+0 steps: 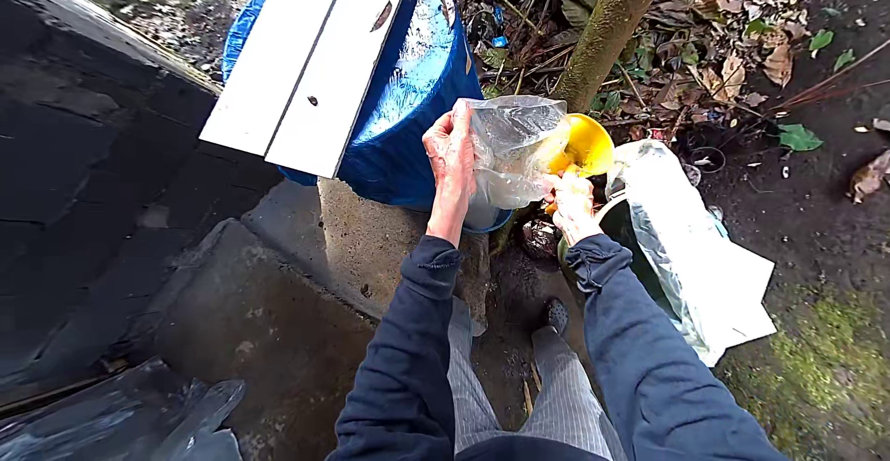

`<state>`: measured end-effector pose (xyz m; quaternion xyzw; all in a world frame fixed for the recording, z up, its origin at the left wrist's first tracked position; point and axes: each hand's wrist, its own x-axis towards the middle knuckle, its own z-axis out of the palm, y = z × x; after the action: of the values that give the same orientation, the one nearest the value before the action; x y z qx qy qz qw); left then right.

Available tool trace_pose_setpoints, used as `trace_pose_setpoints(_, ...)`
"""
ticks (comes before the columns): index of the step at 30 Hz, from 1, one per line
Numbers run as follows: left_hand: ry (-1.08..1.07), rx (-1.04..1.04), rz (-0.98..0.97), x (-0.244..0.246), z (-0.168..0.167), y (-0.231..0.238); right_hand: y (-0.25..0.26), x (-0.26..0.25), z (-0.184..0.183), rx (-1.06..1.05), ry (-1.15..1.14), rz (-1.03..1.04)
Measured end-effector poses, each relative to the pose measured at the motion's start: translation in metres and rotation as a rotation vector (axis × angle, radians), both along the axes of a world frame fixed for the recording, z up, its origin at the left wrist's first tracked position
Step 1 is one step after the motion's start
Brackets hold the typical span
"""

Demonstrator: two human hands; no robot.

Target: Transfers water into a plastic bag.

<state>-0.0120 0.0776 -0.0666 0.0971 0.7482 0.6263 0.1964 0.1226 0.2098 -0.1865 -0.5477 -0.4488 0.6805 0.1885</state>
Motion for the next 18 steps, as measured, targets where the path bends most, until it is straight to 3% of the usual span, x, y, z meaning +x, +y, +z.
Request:
trace_pose_setpoints(5, 0.230, -0.284, -0.045, -0.071, -0.019, 0.006, 0.001, -0.004, 0.036, 0.067, 0.195, 0.031)
trace_pose_setpoints(9, 0.644, -0.588, -0.256, -0.029, 0.022, -0.036, 0.004, -0.007, 0.073, 0.109, 0.223, 0.056)
trace_pose_setpoints(11, 0.786, -0.534, -0.381, -0.019, 0.020, -0.040, 0.009, -0.017, 0.080, 0.151, 0.300, 0.026)
trace_pose_setpoints(15, 0.778, -0.381, -0.727, -0.016, 0.009, -0.030, 0.006, -0.015, 0.089, 0.187, 0.244, 0.058)
trace_pose_setpoints(18, 0.752, -0.381, -0.881, -0.018, 0.014, -0.031, 0.011, -0.023, 0.086, 0.201, 0.364, 0.020)
